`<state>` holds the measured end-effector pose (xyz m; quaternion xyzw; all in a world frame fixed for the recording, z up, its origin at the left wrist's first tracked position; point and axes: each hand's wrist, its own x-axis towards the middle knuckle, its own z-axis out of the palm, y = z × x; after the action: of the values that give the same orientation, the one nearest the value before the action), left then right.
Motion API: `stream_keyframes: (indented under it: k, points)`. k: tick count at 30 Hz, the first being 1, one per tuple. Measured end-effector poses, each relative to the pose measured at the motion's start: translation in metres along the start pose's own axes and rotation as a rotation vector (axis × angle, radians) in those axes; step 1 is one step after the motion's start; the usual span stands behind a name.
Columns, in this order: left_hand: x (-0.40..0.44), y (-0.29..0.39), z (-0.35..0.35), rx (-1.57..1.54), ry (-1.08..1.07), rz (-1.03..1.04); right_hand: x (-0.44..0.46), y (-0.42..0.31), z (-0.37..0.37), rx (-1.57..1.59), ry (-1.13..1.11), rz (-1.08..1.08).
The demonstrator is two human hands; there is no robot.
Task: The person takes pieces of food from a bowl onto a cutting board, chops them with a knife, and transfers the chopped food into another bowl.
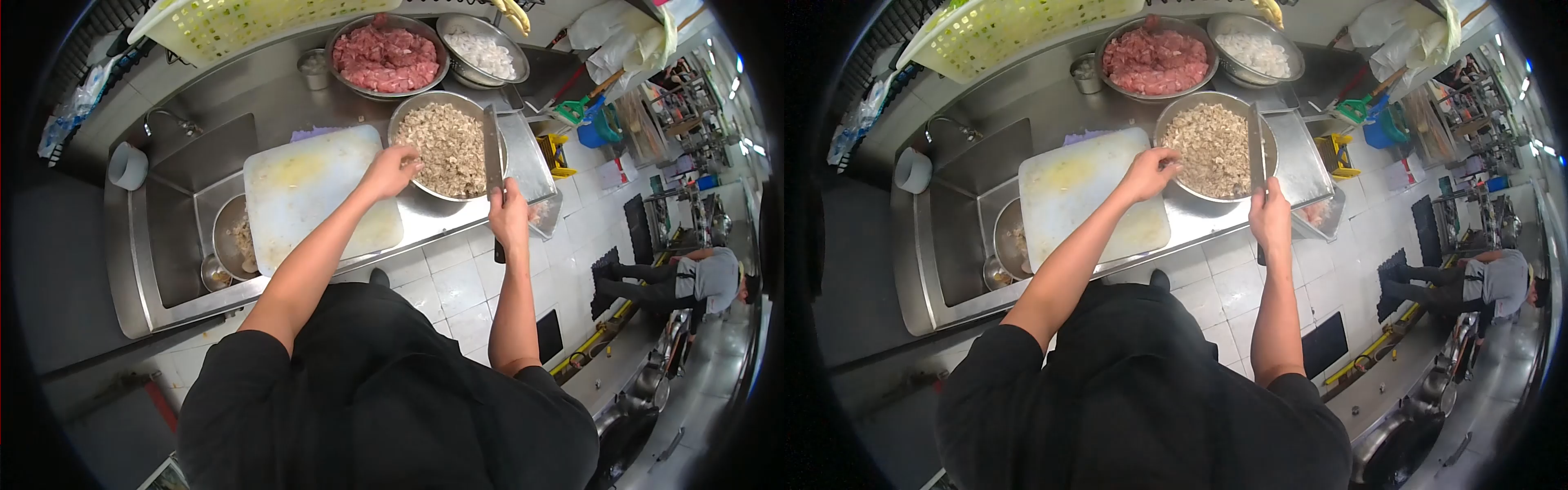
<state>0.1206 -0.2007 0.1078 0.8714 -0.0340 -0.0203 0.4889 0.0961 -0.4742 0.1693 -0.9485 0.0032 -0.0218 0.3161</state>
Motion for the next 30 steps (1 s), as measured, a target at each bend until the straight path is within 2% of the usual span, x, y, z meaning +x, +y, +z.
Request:
stream_keyframes:
  k: [2,3,4,5,6,7,8,9,10,11,12,14,15,16,17,18,19,20,21,22,23,24,25,27,29,30]
  points:
    - [-0.016,-0.011,-0.009,-0.136,0.083,0.039,0.001,0.000,0.012,-0.012,-0.029,-0.041]
    - [-0.022,-0.018,-0.017,-0.138,0.095,0.030,-0.001,0.002,0.020,-0.029,-0.053,-0.082]
    - [-0.030,-0.028,-0.026,-0.114,0.128,0.108,-0.003,0.003,0.032,-0.037,-0.089,-0.131]
    - [-0.042,-0.043,-0.042,-0.078,0.170,0.171,-0.004,0.011,0.043,-0.034,-0.157,-0.059]
    - [-0.057,-0.056,-0.059,-0.087,0.226,0.201,-0.016,-0.048,0.022,-0.037,-0.309,0.148]
    - [-0.074,-0.070,-0.079,-0.069,0.261,0.147,-0.015,-0.054,0.029,-0.012,-0.338,0.291]
    - [-0.090,-0.083,-0.100,-0.126,0.331,0.114,0.000,0.002,0.055,-0.138,-0.205,0.063]
    - [-0.106,-0.099,-0.121,-0.189,0.402,0.093,-0.008,-0.025,0.056,-0.184,-0.099,0.177]
    - [-0.121,-0.127,-0.139,-0.193,0.513,0.079,-0.004,0.002,0.068,-0.044,0.016,0.094]
    - [-0.135,-0.161,-0.154,-0.217,0.657,0.023,-0.022,-0.054,0.059,-0.002,0.045,0.152]
    - [-0.151,-0.195,-0.169,-0.246,0.791,-0.032,-0.008,0.003,0.073,0.058,0.126,0.069]
    - [-0.190,-0.257,-0.209,-0.285,0.924,-0.300,-0.030,-0.036,0.086,0.090,0.135,0.021]
    - [-0.206,-0.319,-0.217,-0.291,0.955,-0.383,-0.046,-0.065,0.095,0.145,0.158,-0.021]
    - [-0.224,-0.375,-0.217,-0.118,0.996,-0.513,-0.064,-0.094,0.108,0.260,0.113,0.014]
    - [-0.245,-0.418,-0.226,0.079,0.757,-0.719,-0.074,-0.101,0.128,0.260,0.094,-0.001]
    - [-0.263,-0.465,-0.222,0.067,0.514,-0.893,-0.087,-0.110,0.150,0.258,0.082,0.004]
    - [-0.277,-0.512,-0.207,0.044,0.502,-0.900,-0.090,-0.087,0.168,0.033,0.020,-0.151]
    - [-0.288,-0.554,-0.184,0.138,0.388,-1.030,-0.101,-0.084,0.190,-0.201,0.016,-0.290]
    - [-0.289,-0.579,-0.167,0.234,0.269,-1.149,-0.119,-0.142,0.196,-0.193,-0.269,-0.114]
    - [-0.286,-0.588,-0.156,0.208,0.259,-1.150,-0.127,-0.128,0.218,-0.219,-0.329,-0.219]
    - [-0.288,-0.592,-0.139,0.025,0.401,-1.083,-0.138,-0.140,0.231,-0.315,-0.390,-0.082]
    - [-0.288,-0.596,-0.126,-0.156,0.548,-1.013,-0.153,-0.158,0.242,-0.252,-0.312,-0.033]
    - [-0.278,-0.582,-0.123,-0.183,0.550,-1.031,-0.161,-0.174,0.247,-0.292,-0.307,0.048]
    - [-0.246,-0.519,-0.144,0.150,0.288,-1.153,-0.168,-0.195,0.254,-0.355,-0.378,0.135]
    - [-0.233,-0.495,-0.153,0.118,0.203,-1.176,-0.169,-0.167,0.261,-0.278,-0.430,-0.030]
    - [-0.230,-0.493,-0.150,0.104,0.142,-1.187,-0.169,-0.172,0.262,-0.323,-0.436,0.054]
